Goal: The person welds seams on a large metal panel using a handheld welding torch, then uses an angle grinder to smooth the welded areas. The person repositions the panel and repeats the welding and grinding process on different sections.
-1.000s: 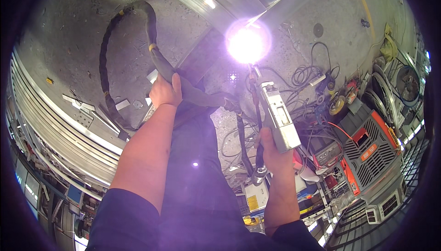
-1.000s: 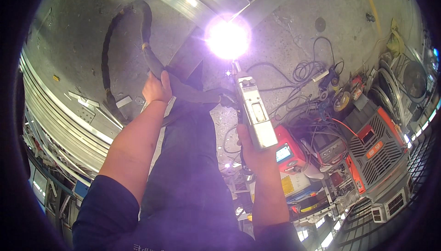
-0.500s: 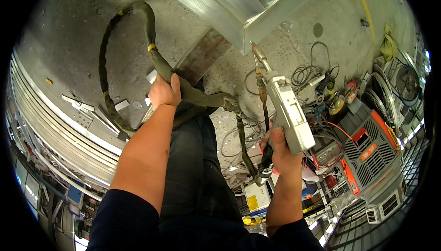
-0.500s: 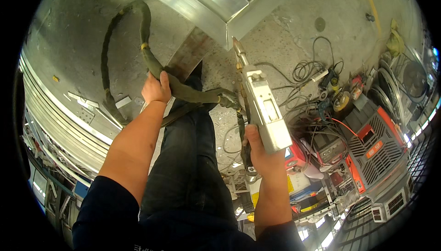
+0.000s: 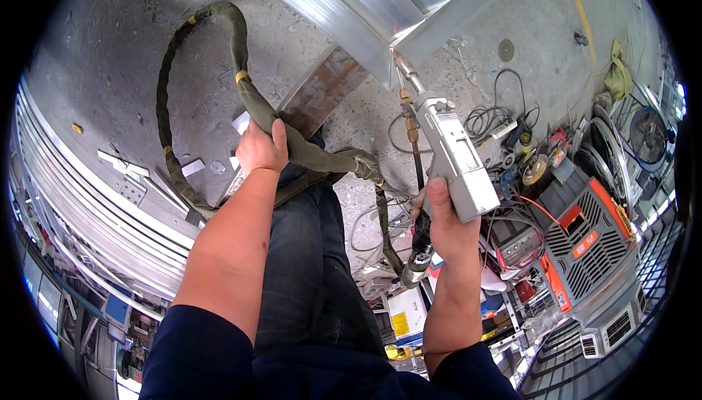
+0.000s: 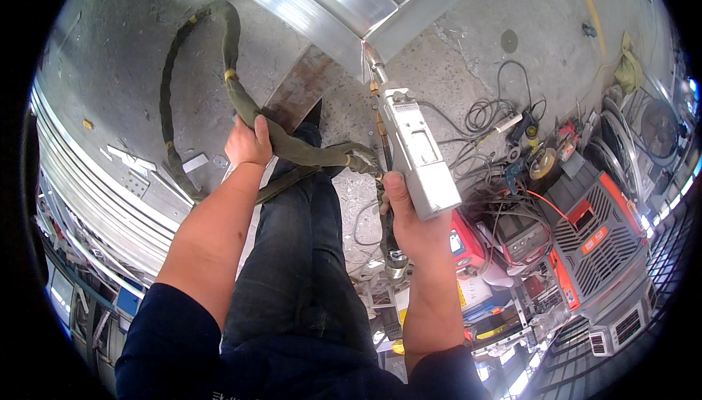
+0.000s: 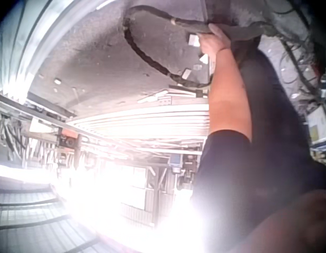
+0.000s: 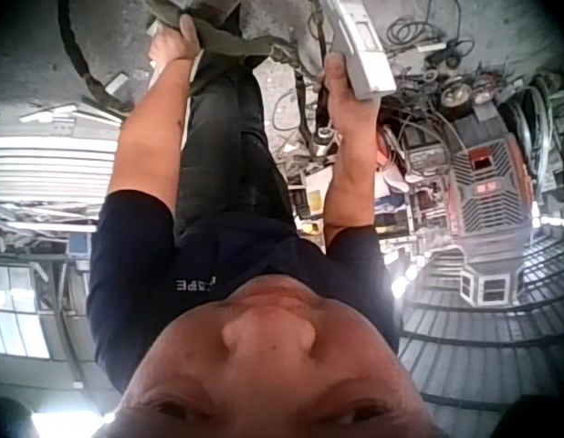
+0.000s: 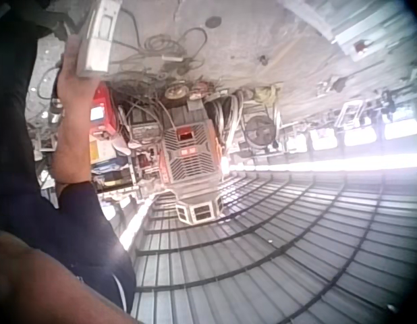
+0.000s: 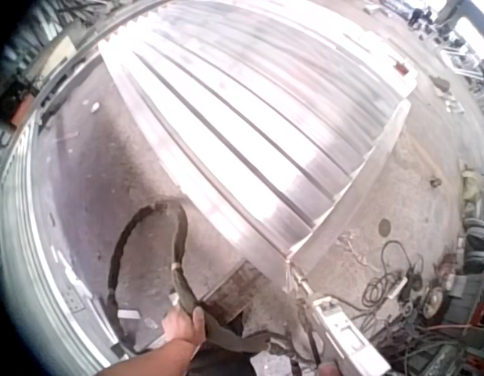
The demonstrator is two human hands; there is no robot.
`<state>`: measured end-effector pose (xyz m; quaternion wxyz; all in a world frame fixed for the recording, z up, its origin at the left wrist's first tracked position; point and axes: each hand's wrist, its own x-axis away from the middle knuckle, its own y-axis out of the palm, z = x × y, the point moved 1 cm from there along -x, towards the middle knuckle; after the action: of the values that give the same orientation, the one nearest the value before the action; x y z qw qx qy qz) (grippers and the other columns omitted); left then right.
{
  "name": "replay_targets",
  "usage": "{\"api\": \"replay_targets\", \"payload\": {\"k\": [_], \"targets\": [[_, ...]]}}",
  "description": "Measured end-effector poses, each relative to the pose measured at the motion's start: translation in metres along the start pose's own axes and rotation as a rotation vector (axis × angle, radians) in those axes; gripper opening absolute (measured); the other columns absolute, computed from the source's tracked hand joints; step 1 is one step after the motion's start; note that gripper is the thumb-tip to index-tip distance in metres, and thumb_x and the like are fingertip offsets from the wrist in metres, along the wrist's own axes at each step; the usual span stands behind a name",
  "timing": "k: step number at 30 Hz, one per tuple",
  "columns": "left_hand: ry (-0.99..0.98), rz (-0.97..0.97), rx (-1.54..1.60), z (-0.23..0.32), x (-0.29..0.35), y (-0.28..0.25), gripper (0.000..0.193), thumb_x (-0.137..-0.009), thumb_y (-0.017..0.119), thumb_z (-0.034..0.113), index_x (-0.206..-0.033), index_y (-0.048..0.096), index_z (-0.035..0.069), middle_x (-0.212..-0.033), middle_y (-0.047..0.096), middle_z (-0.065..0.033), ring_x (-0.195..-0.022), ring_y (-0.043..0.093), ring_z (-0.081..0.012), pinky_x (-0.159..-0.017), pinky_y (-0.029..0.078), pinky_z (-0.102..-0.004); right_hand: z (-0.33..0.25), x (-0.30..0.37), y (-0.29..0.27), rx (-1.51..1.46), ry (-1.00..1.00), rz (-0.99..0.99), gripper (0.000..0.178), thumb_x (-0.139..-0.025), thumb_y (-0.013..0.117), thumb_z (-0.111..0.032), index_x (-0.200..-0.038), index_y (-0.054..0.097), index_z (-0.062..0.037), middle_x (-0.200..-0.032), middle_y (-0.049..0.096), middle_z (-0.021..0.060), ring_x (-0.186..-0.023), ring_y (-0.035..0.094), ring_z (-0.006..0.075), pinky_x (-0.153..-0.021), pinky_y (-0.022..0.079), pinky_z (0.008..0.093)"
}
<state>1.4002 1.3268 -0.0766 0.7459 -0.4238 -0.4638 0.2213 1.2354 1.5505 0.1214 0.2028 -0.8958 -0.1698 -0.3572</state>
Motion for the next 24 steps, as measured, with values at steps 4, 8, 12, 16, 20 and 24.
{"api": "replay_targets", "payload": {"k": [4, 8, 12, 16, 20, 24], "targets": [[-0.001, -0.001, -0.001, 0.0013, 0.0003, -0.0011, 0.055, -0.090, 0.047, 0.057, -0.110, 0.055, 0.005, -0.096, 0.067, -0.0206, -0.091, 0.063, -0.0416, -0.078, 0.049, -0.0508, 0.0026, -0.0006, -0.0002, 0.001, -0.017, -0.002, 0.035, -0.094, 0.068, -0.027, -0.111, 0.057, 0.0026, -0.078, 0.059, 0.0029, -0.063, 0.056, 0.0094, -0.054, 0.047, 0.0249], [-0.008, -0.008, -0.007, 0.0017, 0.0003, -0.0011, 0.054, -0.090, 0.048, 0.054, -0.110, 0.055, 0.005, -0.096, 0.067, -0.0206, -0.092, 0.063, -0.0413, -0.078, 0.049, -0.0506, 0.0015, -0.0016, -0.0008, 0.003, -0.016, -0.004, 0.034, -0.094, 0.068, -0.026, -0.109, 0.058, 0.0020, -0.078, 0.060, 0.0024, -0.063, 0.056, 0.0091, -0.054, 0.047, 0.0249], [-0.036, -0.022, -0.036, 0.0020, -0.0010, -0.0019, 0.048, -0.091, 0.052, 0.048, -0.111, 0.054, 0.004, -0.095, 0.067, -0.0199, -0.091, 0.064, -0.0402, -0.078, 0.049, -0.0507, -0.0039, -0.0029, 0.0018, -0.025, 0.035, -0.001, 0.029, -0.094, 0.068, -0.025, -0.105, 0.058, 0.0000, -0.077, 0.061, 0.0020, -0.062, 0.057, 0.0089, -0.054, 0.047, 0.0247], [-0.001, 0.001, -0.021, 0.0044, 0.0007, -0.0022, 0.047, -0.091, 0.053, 0.046, -0.111, 0.055, 0.004, -0.093, 0.067, -0.0198, -0.089, 0.065, -0.0400, -0.077, 0.050, -0.0509, 0.0007, -0.0046, -0.0033, 0.010, 0.044, -0.009, 0.028, -0.094, 0.069, -0.026, -0.103, 0.059, -0.0010, -0.077, 0.061, 0.0019, -0.063, 0.058, 0.0087, -0.055, 0.047, 0.0247], [-0.018, 0.020, -0.038, 0.0053, 0.0007, -0.0030, 0.049, -0.090, 0.052, 0.049, -0.110, 0.056, 0.004, -0.091, 0.068, -0.0201, -0.087, 0.065, -0.0409, -0.076, 0.050, -0.0511, -0.0056, -0.0013, -0.0004, 0.033, 0.062, 0.001, 0.027, -0.096, 0.063, -0.027, -0.100, 0.058, -0.0013, -0.073, 0.060, 0.0025, -0.061, 0.058, 0.0098, -0.054, 0.047, 0.0259], [-0.011, 0.027, -0.031, 0.0054, 0.0002, -0.0033, 0.050, -0.090, 0.051, 0.050, -0.108, 0.056, 0.004, -0.090, 0.068, -0.0201, -0.086, 0.065, -0.0410, -0.074, 0.050, -0.0511, -0.0042, -0.0004, 0.0007, 0.108, -0.053, -0.016, 0.028, -0.102, 0.054, -0.029, -0.097, 0.055, -0.0017, -0.066, 0.058, 0.0040, -0.058, 0.057, 0.0123, -0.053, 0.046, 0.0282]]}}
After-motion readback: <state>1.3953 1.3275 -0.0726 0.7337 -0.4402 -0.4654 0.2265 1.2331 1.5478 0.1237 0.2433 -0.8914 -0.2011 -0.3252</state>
